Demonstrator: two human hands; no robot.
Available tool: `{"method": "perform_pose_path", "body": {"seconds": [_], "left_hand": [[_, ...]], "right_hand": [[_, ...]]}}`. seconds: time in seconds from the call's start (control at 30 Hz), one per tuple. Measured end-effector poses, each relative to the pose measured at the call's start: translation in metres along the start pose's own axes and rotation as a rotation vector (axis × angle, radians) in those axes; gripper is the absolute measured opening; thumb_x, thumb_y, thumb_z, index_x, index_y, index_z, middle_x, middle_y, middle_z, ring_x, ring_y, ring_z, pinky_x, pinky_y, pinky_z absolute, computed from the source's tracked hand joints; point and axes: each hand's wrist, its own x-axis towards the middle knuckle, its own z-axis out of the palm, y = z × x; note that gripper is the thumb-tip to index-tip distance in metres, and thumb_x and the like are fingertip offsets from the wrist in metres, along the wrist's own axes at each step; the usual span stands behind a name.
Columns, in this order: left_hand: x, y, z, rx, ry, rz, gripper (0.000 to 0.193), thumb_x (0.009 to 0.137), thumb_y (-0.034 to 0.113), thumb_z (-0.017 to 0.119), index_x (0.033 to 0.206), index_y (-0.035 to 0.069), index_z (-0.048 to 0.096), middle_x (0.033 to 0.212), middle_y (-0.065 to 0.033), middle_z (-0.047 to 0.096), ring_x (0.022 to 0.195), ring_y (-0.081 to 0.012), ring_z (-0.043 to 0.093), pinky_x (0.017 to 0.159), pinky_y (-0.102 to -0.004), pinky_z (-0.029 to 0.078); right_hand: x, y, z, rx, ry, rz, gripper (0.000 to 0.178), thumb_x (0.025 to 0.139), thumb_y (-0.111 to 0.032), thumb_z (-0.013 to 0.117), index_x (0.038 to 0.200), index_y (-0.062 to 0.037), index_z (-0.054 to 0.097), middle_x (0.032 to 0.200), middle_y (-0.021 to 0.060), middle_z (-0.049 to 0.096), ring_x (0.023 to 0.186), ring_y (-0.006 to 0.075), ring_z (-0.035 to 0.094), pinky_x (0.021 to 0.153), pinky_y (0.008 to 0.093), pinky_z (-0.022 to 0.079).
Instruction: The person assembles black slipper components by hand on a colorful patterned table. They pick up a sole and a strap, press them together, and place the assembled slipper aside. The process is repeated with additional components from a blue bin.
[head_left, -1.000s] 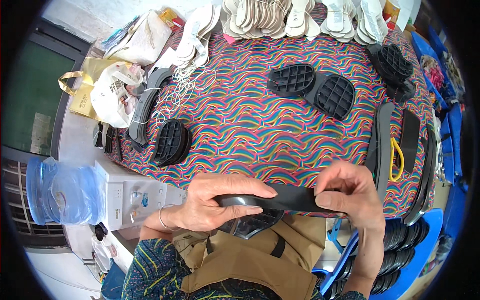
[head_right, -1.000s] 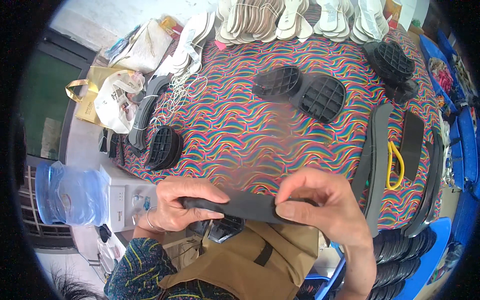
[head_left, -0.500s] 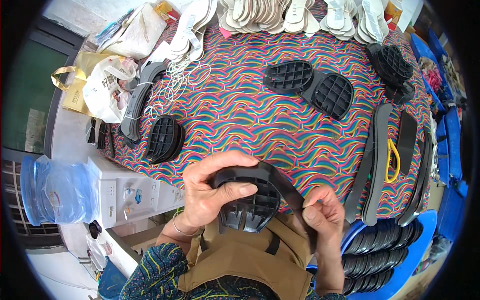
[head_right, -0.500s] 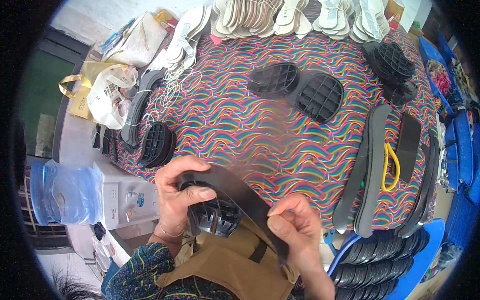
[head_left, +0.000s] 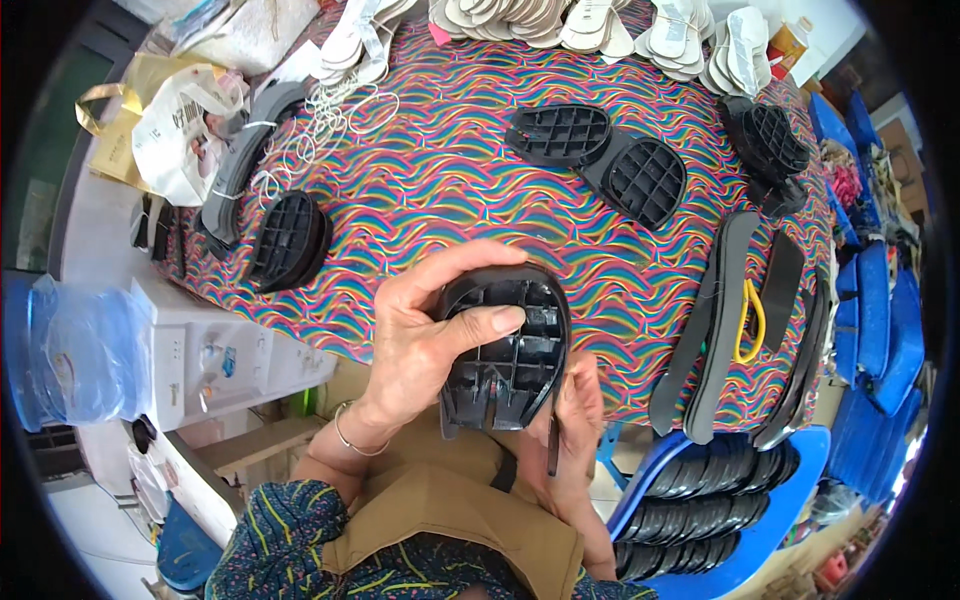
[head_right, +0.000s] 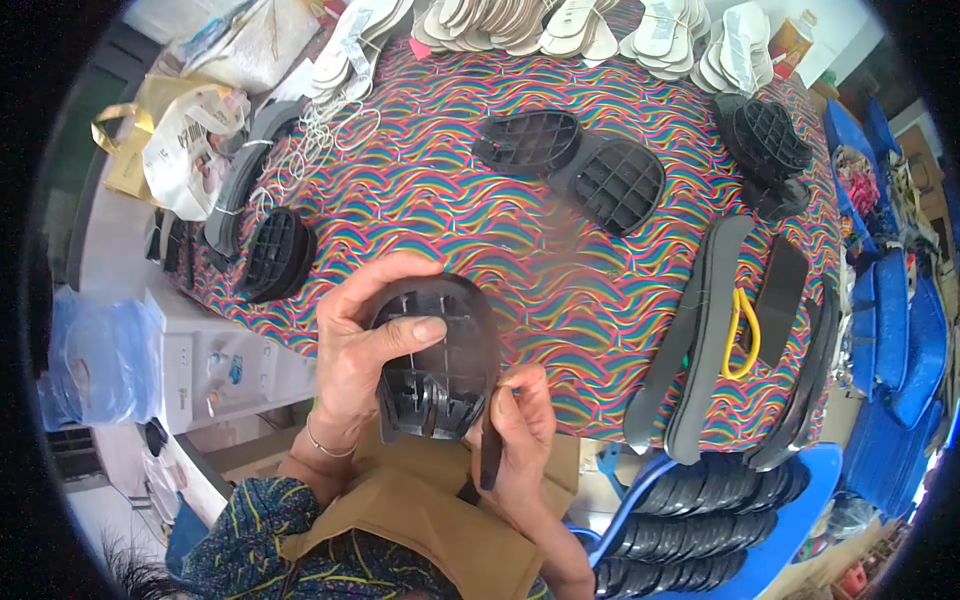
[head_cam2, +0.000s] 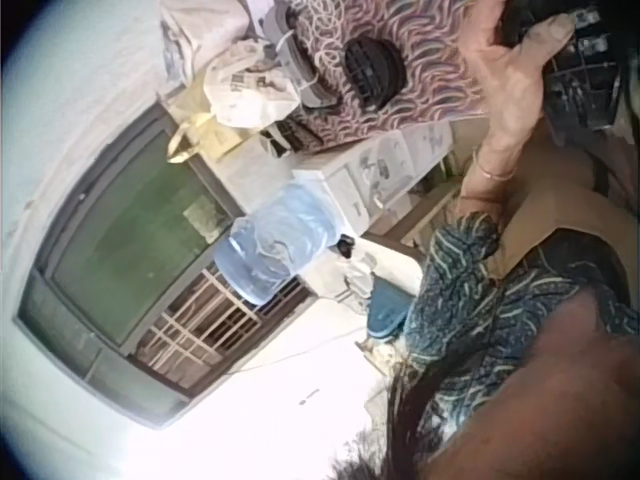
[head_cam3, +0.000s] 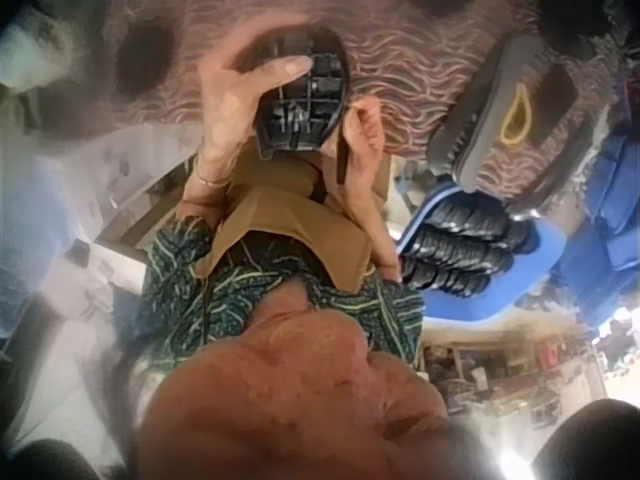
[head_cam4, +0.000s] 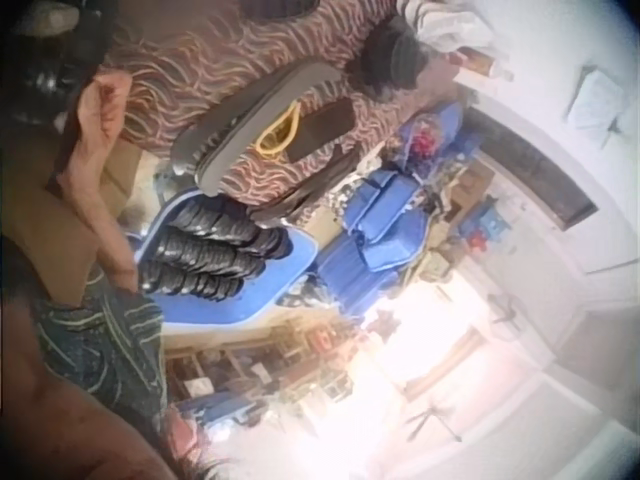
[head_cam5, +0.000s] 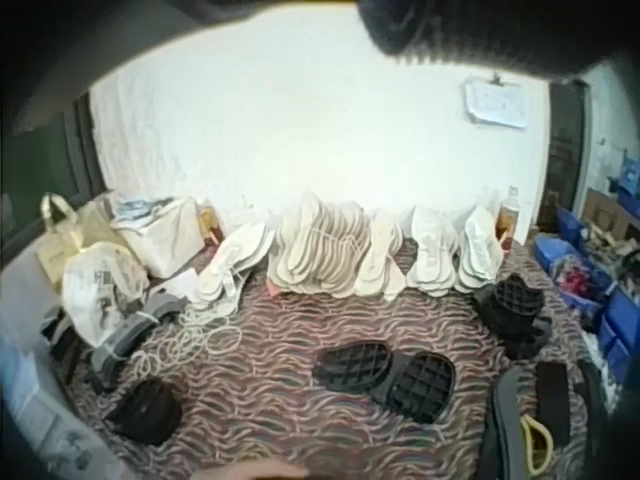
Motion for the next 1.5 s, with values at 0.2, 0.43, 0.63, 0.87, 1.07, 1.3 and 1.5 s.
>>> {"method": "perform_pose_path", "body": {"seconds": [0.2,0.43,0.63,0.87,1.07,1.3,1.5], "left_hand": [[0.005,-0.005,0.01,-0.031,-0.011,0.037,0.035,0.082,-0.005,0.068,0.117,0.0,0.064,0.107,-0.0081,0.069,0.097,-0.0147,0.066,0.088,-0.0271,0.052],[0.013,-0.015,0.027,0.072,-0.083,0.245,0.032,0.086,-0.004,0.064,0.119,-0.001,0.064,0.111,-0.0084,0.068,0.102,-0.015,0.064,0.09,-0.0278,0.05],[0.02,-0.013,0.032,0.149,-0.046,0.348,0.032,0.087,-0.003,0.062,0.119,-0.001,0.064,0.111,-0.0109,0.068,0.1,-0.0158,0.065,0.086,-0.0288,0.052],[0.029,-0.022,0.031,0.217,-0.01,0.38,0.031,0.088,-0.002,0.061,0.119,-0.002,0.063,0.111,-0.0118,0.068,0.099,-0.016,0.065,0.085,-0.0291,0.053],[0.037,-0.013,0.023,0.019,-0.061,0.187,0.033,0.083,-0.004,0.063,0.117,-0.001,0.065,0.109,-0.0089,0.068,0.099,-0.0138,0.064,0.086,-0.0279,0.052],[0.045,-0.02,0.016,-0.061,-0.082,0.165,0.032,0.08,-0.004,0.066,0.111,0.0,0.068,0.099,-0.0057,0.07,0.089,-0.0115,0.065,0.081,-0.0253,0.052],[0.036,-0.016,0.021,-0.073,-0.019,0.149,0.032,0.08,-0.006,0.066,0.112,0.0,0.067,0.097,-0.0053,0.07,0.089,-0.0104,0.065,0.08,-0.0253,0.053]], "right_hand": [[0.012,0.007,-0.013,0.114,-0.093,-0.025,0.017,0.098,-0.019,0.059,0.106,-0.0061,0.05,0.113,0.0108,0.062,0.106,0.0169,0.06,0.093,0.0357,0.05],[0.016,0.001,-0.018,-0.009,0.066,-0.03,0.037,0.097,-0.027,0.063,0.126,-0.0084,0.05,0.114,0.0066,0.063,0.101,0.0165,0.063,0.09,0.0343,0.053],[0.019,-0.016,-0.036,-0.698,0.105,-0.356,0.033,0.104,-0.025,0.052,0.122,0.0014,0.059,0.105,0.0058,0.067,0.096,0.0119,0.064,0.079,0.0245,0.05],[0.006,-0.036,0.0,-0.909,0.007,-0.194,0.041,0.102,-0.018,0.052,0.133,0.0094,0.053,0.111,0.0126,0.067,0.092,0.0151,0.066,0.083,0.0276,0.052],[0.008,-0.04,-0.034,-1.287,-0.095,-0.342,0.036,0.102,-0.012,0.049,0.132,0.0063,0.054,0.098,0.0101,0.071,0.077,0.013,0.067,0.073,0.0247,0.052],[0.004,-0.044,-0.048,-1.778,-0.079,-0.768,0.032,0.096,0.001,0.051,0.126,0.0075,0.057,0.082,0.0162,0.069,0.059,0.0172,0.06,0.055,0.028,0.045],[-0.015,-0.032,-0.022,-1.618,0.033,-0.511,0.027,0.099,-0.004,0.052,0.121,0.0077,0.059,0.08,0.0077,0.065,0.063,0.011,0.05,0.057,0.0254,0.041]]}}
